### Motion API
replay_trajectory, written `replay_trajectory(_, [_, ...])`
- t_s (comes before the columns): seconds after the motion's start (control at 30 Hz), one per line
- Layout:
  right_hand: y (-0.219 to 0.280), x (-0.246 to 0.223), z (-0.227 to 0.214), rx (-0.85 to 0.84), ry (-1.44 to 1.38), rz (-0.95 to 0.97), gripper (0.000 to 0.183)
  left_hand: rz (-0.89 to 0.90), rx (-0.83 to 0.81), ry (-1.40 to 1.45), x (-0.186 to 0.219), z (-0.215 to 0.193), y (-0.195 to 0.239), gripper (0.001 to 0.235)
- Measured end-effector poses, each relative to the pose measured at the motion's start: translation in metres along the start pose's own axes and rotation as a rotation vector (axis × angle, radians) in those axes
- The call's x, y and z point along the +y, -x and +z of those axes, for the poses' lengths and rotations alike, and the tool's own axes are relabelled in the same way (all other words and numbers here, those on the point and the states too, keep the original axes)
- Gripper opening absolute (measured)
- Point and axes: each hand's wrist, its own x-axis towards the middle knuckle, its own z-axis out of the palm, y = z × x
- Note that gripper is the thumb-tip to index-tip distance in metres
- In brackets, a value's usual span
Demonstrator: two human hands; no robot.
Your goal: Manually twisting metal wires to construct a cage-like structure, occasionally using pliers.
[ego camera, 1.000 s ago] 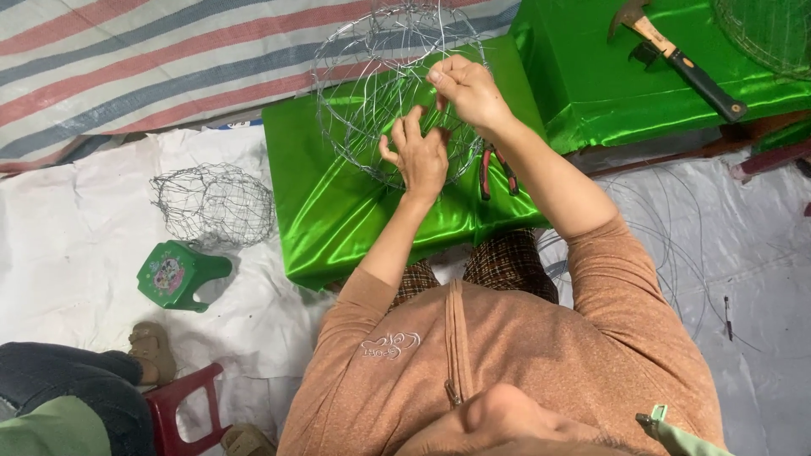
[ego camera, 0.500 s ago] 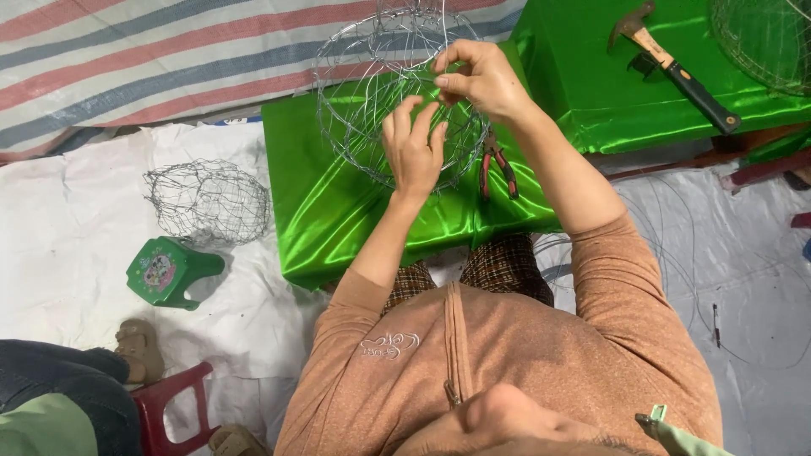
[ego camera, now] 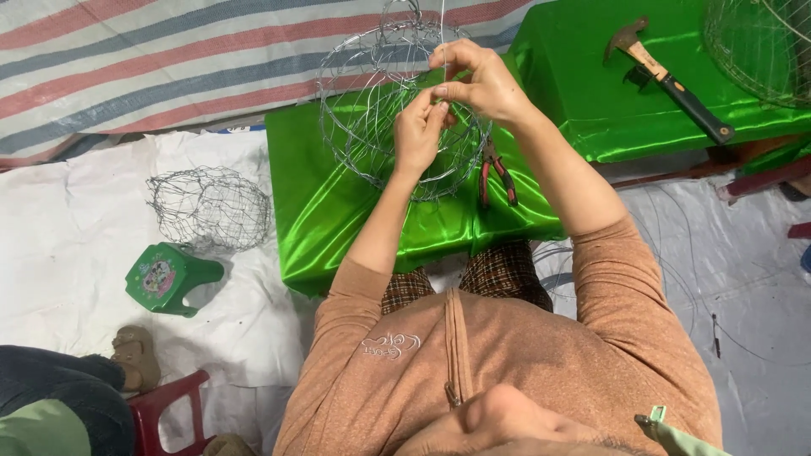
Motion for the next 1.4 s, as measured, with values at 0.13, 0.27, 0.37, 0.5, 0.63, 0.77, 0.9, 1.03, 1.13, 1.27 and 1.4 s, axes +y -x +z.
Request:
replay_trajectory(0.13, [-0.006,-0.025,-0.005,-0.025,-0.344,0.132,0.033,0.076,-0.022,0.022,0.004,-0.001,-0.003,0.010])
replay_trajectory(0.27, [-0.019,-0.004,-0.014,-0.077,-0.113,0.033,0.032,0.317,0.238,-0.516,-0.016,-0.012,-0.004,0.026])
replay_trajectory(0.37, [-0.022,0.014,-0.015,-0.110,0.017,-0.087,0.034,0.218,0.314,-0.663,-0.022,-0.030,-0.010,0.042])
replay_trajectory(0.5, [-0.033,0.019,-0.008,-0.028,0.100,-0.214,0.036,0.139,0.037,-0.665,-0.028,-0.038,-0.026,0.048])
replay_trajectory(0.63, [-0.040,0.018,0.000,0.056,0.092,-0.325,0.036,0.131,0.012,-0.558,-0.038,-0.034,-0.032,0.038])
replay_trajectory(0.77, [-0.049,0.033,0.011,0.072,0.208,-0.287,0.037,0.104,0.021,-0.488,-0.038,-0.037,-0.030,0.035])
replay_trajectory(0.9, [-0.066,0.046,0.018,0.104,0.358,-0.365,0.040,-0.037,0.007,-0.382,-0.020,-0.041,-0.035,0.056])
replay_trajectory(1.03, [-0.062,0.041,0.025,0.184,0.329,-0.423,0.045,-0.022,0.027,-0.513,-0.032,-0.039,-0.047,0.069])
replay_trajectory(1.13, [-0.058,0.051,0.028,0.256,0.356,-0.269,0.037,0.033,0.022,-0.553,-0.042,-0.041,-0.054,0.057])
replay_trajectory(1.27, [-0.058,0.042,0.021,0.189,0.324,-0.111,0.039,0.137,-0.024,-0.552,-0.037,-0.045,-0.055,0.048])
replay_trajectory(1.4, [-0.060,0.054,0.018,0.140,0.308,-0.127,0.039,0.212,0.015,-0.691,-0.046,-0.042,-0.059,0.057])
